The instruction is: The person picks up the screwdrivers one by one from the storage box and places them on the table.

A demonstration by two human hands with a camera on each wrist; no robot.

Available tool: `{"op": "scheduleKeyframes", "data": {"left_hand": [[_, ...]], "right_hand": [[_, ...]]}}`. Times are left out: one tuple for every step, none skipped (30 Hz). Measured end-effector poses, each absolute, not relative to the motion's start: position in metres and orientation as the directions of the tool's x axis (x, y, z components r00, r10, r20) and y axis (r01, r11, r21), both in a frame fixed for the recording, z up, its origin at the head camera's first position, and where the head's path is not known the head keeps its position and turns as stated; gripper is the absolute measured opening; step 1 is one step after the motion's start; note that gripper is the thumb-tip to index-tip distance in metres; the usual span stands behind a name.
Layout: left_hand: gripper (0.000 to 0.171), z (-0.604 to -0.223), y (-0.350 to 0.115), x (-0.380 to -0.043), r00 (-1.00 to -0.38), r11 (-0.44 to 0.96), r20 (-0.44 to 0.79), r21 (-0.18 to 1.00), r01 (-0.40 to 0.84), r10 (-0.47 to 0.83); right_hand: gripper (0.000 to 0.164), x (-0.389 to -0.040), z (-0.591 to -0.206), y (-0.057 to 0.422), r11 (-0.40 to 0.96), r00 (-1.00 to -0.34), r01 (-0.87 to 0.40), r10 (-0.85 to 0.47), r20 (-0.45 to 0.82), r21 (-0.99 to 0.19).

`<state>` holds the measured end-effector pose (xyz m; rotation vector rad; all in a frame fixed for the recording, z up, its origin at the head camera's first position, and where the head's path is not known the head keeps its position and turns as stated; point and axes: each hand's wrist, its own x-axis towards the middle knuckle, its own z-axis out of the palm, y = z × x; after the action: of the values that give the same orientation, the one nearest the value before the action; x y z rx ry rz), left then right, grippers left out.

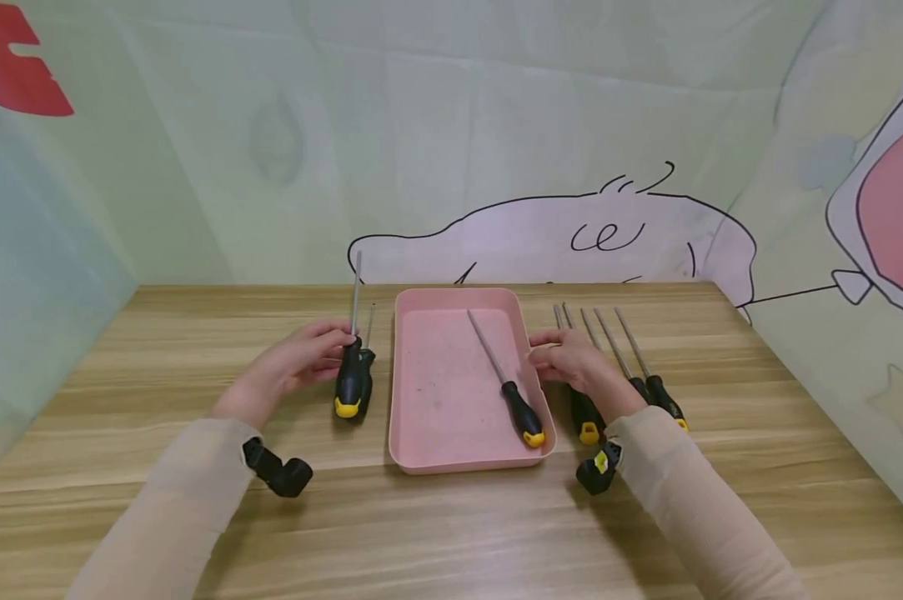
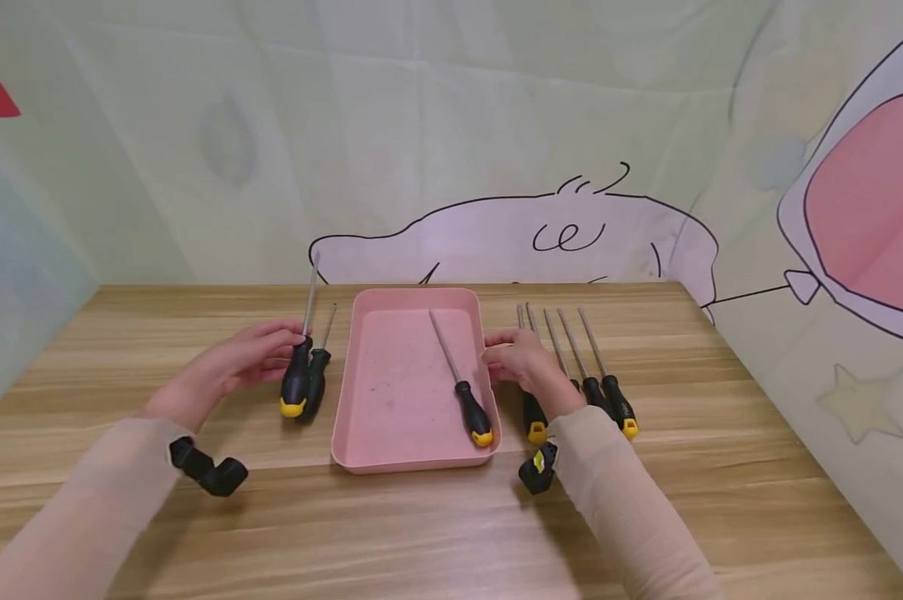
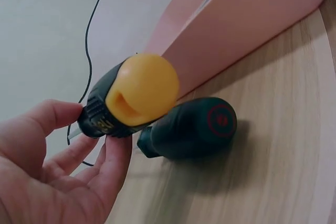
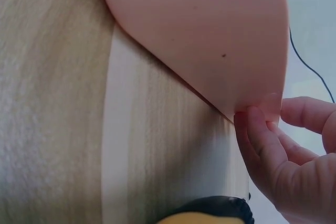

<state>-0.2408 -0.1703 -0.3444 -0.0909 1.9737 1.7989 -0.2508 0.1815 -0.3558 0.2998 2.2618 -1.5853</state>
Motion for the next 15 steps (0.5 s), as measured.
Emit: {"op": "scheduleKeyframes", "data": {"left_hand": [[0.036,-0.345,-0.171,-0.241,-0.889,0.146,-0.380,0.924,-0.353,0.256],[0.035,-0.346,-0.172,-0.241,-0.888,0.150,-0.384,0.923,-0.356,0.254],[0.034,-0.347,-0.173,-0.241,-0.887,0.156,-0.385,0.921,-0.356,0.253],[0.033,-0.348,-0.174,-0.241,-0.887,0.162,-0.388,0.920,-0.357,0.251],[0.032,-0.350,-0.175,-0.241,-0.887,0.169,-0.390,0.919,-0.357,0.248],[0.032,-0.351,-0.177,-0.241,-0.887,0.174,-0.392,0.918,-0.357,0.246],[0.033,-0.352,-0.178,-0.241,-0.886,0.183,-0.395,0.916,-0.358,0.241],[0.035,-0.354,-0.179,-0.241,-0.886,0.190,-0.399,0.913,-0.360,0.238],[0.036,-0.355,-0.180,-0.241,-0.885,0.198,-0.402,0.911,-0.362,0.234],[0.038,-0.356,-0.181,-0.241,-0.884,0.204,-0.407,0.908,-0.365,0.230],[0.040,-0.357,-0.182,-0.241,-0.884,0.213,-0.410,0.906,-0.366,0.227],[0.042,-0.358,-0.183,-0.241,-0.882,0.222,-0.413,0.904,-0.366,0.225],[0.043,-0.359,-0.184,-0.241,-0.881,0.233,-0.417,0.901,-0.367,0.224],[0.044,-0.360,-0.184,-0.241,-0.880,0.241,-0.420,0.898,-0.368,0.222],[0.045,-0.360,-0.185,-0.241,-0.879,0.250,-0.423,0.895,-0.369,0.218]], "right_hand": [[0.043,-0.251,-0.356,0.182,0.348,-0.912,0.372,-0.034,-0.408,-0.861],[0.043,-0.251,-0.356,0.182,0.349,-0.912,0.372,-0.033,-0.408,-0.860],[0.043,-0.251,-0.356,0.182,0.349,-0.912,0.373,-0.032,-0.408,-0.860],[0.043,-0.251,-0.356,0.182,0.349,-0.912,0.374,-0.030,-0.409,-0.859],[0.043,-0.251,-0.356,0.182,0.348,-0.911,0.376,-0.029,-0.410,-0.859],[0.043,-0.251,-0.356,0.183,0.346,-0.912,0.374,-0.031,-0.409,-0.860],[0.042,-0.251,-0.356,0.182,0.346,-0.912,0.375,-0.032,-0.410,-0.860],[0.042,-0.251,-0.356,0.182,0.345,-0.911,0.376,-0.032,-0.411,-0.860],[0.042,-0.252,-0.356,0.182,0.342,-0.911,0.376,-0.033,-0.411,-0.861],[0.042,-0.252,-0.356,0.182,0.341,-0.911,0.377,-0.033,-0.412,-0.861],[0.042,-0.252,-0.356,0.182,0.341,-0.911,0.374,-0.037,-0.410,-0.863],[0.042,-0.252,-0.357,0.182,0.340,-0.911,0.374,-0.037,-0.410,-0.863],[0.042,-0.252,-0.357,0.182,0.339,-0.911,0.375,-0.037,-0.411,-0.863],[0.042,-0.252,-0.357,0.182,0.337,-0.911,0.376,-0.035,-0.411,-0.863],[0.042,-0.252,-0.357,0.182,0.337,-0.911,0.374,-0.039,-0.410,-0.864]]}}
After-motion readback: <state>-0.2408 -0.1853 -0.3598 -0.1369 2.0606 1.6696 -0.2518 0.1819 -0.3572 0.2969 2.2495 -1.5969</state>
